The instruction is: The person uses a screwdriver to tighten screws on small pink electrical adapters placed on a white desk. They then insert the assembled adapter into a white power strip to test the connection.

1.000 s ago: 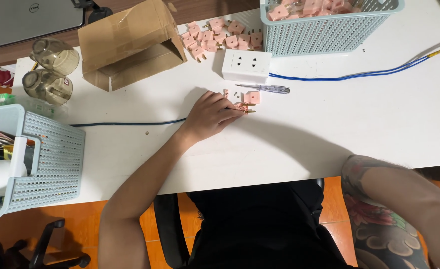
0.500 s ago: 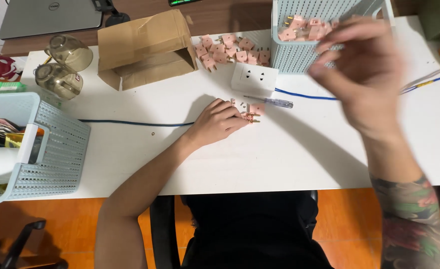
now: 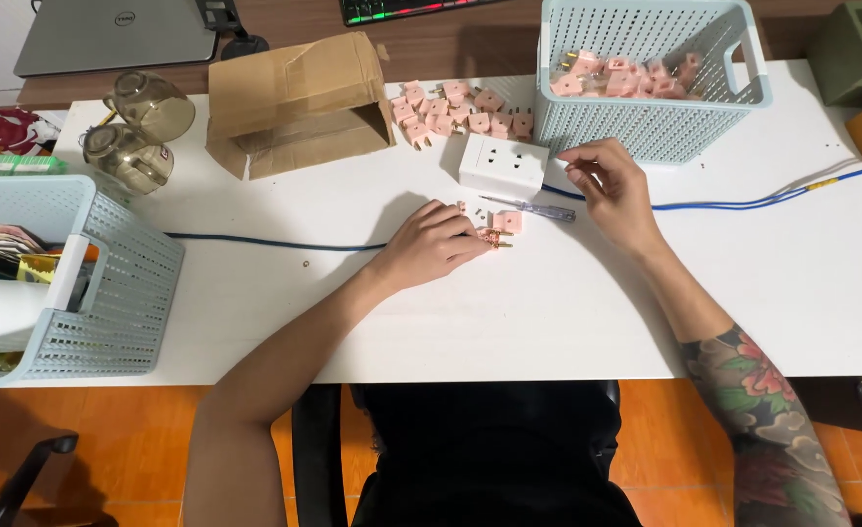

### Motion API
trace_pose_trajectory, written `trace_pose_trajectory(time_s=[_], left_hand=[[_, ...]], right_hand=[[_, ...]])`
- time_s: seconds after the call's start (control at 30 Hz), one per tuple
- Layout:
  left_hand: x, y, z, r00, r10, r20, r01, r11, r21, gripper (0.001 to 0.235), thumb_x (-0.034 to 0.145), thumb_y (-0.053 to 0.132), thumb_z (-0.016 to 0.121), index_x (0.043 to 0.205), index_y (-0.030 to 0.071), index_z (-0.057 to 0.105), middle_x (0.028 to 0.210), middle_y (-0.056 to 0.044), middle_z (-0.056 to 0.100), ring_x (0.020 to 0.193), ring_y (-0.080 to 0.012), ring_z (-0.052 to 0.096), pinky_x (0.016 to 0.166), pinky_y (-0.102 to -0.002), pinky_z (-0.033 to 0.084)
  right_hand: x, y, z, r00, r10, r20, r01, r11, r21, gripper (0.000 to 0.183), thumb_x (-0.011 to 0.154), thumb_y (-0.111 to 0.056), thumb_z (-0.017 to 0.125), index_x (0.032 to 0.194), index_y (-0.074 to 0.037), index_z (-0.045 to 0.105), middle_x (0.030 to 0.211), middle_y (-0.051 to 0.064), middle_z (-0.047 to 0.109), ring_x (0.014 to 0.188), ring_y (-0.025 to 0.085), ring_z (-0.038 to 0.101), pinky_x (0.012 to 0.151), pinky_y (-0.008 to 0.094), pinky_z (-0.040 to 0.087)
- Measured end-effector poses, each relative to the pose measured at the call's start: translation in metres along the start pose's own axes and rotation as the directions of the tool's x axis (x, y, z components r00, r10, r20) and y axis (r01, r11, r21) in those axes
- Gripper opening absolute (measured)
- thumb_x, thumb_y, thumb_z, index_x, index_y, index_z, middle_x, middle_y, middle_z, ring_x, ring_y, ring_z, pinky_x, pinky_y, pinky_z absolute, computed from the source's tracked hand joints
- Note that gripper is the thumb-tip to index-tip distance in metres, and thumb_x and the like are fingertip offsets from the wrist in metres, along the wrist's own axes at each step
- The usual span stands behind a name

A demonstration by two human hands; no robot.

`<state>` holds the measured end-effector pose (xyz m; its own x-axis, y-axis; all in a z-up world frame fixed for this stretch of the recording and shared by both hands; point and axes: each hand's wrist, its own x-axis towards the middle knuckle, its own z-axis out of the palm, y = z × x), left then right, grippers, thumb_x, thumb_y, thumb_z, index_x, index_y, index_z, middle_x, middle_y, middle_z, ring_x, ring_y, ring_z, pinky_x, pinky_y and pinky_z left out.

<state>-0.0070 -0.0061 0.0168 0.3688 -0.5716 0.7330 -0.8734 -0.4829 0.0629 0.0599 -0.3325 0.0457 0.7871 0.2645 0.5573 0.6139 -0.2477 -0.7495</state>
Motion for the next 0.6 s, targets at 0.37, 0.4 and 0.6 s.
trace_pose_trajectory(time_s=[0.37,0.4,0.6], left_hand=[[0.002,-0.002,-0.001,1.0,0.017,0.009,-0.017,1.0,0.002,0.008,0.109,0.021,0.083,0.101,0.024,0.084,0.09,0.004,0.067,0.088,-0.0176,0.068,0.083,-0.035,0.056],[0.003,-0.001,-0.002,1.0,0.014,0.01,-0.014,1.0,-0.001,0.008,0.109,0.021,0.083,0.101,0.024,0.084,0.09,0.004,0.067,0.088,-0.0176,0.068,0.083,-0.035,0.056],[0.004,0.001,-0.002,1.0,0.011,0.007,-0.011,1.0,0.003,0.011,0.11,0.02,0.081,0.1,0.023,0.082,0.09,0.003,0.065,0.087,-0.0189,0.067,0.083,-0.036,0.057]], right_hand=[[0.002,-0.043,-0.018,0.974,0.08,0.214,-0.01,0.951,-0.309,0.03,0.107,0.015,0.073,0.136,0.01,0.078,0.109,0.027,0.072,0.096,0.04,0.075,0.088,0.052,0.062],[0.004,-0.051,-0.017,0.973,0.084,0.216,-0.014,0.951,-0.31,0.03,0.107,0.015,0.073,0.136,0.01,0.078,0.109,0.027,0.072,0.096,0.04,0.075,0.088,0.052,0.062],[0.002,-0.05,-0.007,0.88,0.308,0.362,0.009,0.75,-0.661,0.031,0.104,-0.024,0.088,0.125,-0.001,0.088,0.121,0.023,0.077,0.108,0.04,0.077,0.098,0.049,0.062]])
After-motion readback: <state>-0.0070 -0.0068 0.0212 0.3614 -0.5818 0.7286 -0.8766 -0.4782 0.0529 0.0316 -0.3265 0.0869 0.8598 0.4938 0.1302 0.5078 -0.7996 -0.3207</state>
